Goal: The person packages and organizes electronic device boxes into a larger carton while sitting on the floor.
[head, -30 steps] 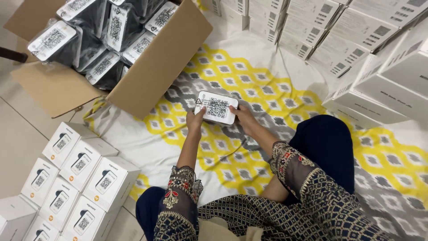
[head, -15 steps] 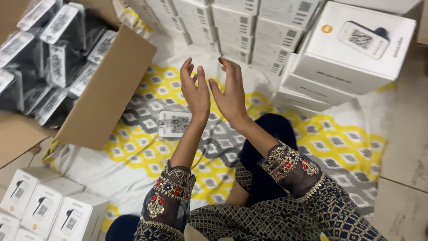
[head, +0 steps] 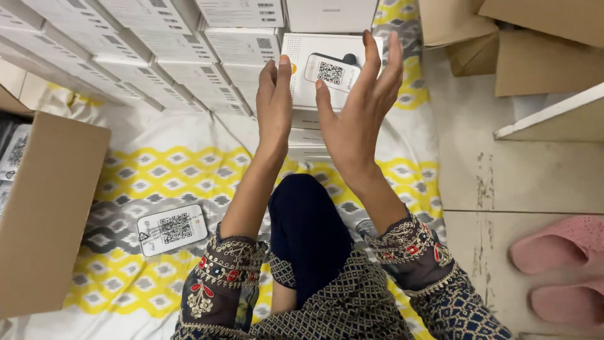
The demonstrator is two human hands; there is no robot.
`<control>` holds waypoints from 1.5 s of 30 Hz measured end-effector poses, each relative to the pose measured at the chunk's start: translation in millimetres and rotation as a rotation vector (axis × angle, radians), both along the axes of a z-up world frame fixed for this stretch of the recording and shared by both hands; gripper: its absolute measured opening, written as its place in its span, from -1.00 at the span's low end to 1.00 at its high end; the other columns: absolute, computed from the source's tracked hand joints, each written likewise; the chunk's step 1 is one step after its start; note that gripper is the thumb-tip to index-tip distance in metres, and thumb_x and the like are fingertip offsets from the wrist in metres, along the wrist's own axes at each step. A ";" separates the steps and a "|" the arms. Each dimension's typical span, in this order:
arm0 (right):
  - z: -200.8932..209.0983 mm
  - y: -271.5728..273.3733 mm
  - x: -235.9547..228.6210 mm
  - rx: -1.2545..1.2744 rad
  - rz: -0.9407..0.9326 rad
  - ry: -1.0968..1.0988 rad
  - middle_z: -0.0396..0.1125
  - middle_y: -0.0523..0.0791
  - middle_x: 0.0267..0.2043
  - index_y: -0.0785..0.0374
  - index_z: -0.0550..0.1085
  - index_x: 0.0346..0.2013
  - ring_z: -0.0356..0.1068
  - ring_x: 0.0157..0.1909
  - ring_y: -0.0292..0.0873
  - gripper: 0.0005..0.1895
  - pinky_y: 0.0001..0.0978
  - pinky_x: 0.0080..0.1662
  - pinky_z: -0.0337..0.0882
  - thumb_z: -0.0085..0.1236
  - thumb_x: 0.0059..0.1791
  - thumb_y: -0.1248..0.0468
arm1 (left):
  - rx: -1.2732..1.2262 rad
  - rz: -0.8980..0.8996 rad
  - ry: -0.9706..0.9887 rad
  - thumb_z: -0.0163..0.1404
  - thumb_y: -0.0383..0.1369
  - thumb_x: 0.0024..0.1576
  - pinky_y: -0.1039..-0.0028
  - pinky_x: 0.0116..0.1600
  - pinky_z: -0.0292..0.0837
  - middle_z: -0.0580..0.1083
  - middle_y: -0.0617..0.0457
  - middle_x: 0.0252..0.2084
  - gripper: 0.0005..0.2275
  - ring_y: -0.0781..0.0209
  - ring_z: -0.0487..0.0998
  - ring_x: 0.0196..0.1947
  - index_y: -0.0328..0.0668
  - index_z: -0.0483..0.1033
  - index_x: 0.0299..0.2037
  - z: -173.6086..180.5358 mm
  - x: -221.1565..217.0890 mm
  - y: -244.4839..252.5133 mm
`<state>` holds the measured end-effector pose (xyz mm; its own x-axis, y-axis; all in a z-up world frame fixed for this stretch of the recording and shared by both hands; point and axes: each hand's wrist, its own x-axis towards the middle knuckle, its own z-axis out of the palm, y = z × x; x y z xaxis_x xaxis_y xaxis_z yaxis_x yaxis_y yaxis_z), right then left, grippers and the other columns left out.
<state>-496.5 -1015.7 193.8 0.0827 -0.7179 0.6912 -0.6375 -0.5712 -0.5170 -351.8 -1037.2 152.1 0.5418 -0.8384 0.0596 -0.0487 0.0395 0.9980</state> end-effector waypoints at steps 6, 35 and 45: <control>-10.7 8.7 2.4 0.194 0.062 -0.086 -0.15 0.22 0.59 0.37 -0.15 0.53 -0.22 0.64 0.30 -0.04 0.23 0.50 -0.13 0.30 0.10 0.16 | 0.048 -0.098 -0.016 -0.18 0.04 0.27 0.41 0.25 0.29 0.53 -0.11 0.15 -0.42 0.12 0.49 0.15 -0.34 0.42 0.26 24.7 -0.4 28.2; -218.7 337.3 171.1 0.574 0.910 0.188 -0.25 0.29 0.46 0.32 0.13 0.34 -0.16 0.45 0.41 -0.15 0.27 0.36 -0.03 0.34 -0.15 0.25 | 0.260 0.460 -0.307 0.22 -0.12 0.05 0.34 0.16 0.47 0.59 -0.15 0.04 -0.51 0.03 0.62 0.06 -0.24 0.55 0.13 -187.9 210.6 420.3; -258.7 274.1 178.8 0.561 0.834 0.240 -0.01 0.27 0.35 0.45 0.01 0.38 -0.04 0.41 0.32 0.31 0.13 0.36 0.06 0.61 -0.39 -0.04 | 0.047 0.638 0.248 0.34 -0.06 -0.04 0.37 0.22 0.40 0.42 -0.23 0.20 -0.08 0.03 0.49 0.17 -0.36 0.03 0.40 -231.8 179.6 435.4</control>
<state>-317.7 -741.6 -65.0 0.7936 -0.5831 0.1739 -0.2711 -0.5948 -0.7568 -172.2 -601.8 -79.7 0.9235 -0.3496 -0.1582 0.1818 0.0356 0.9827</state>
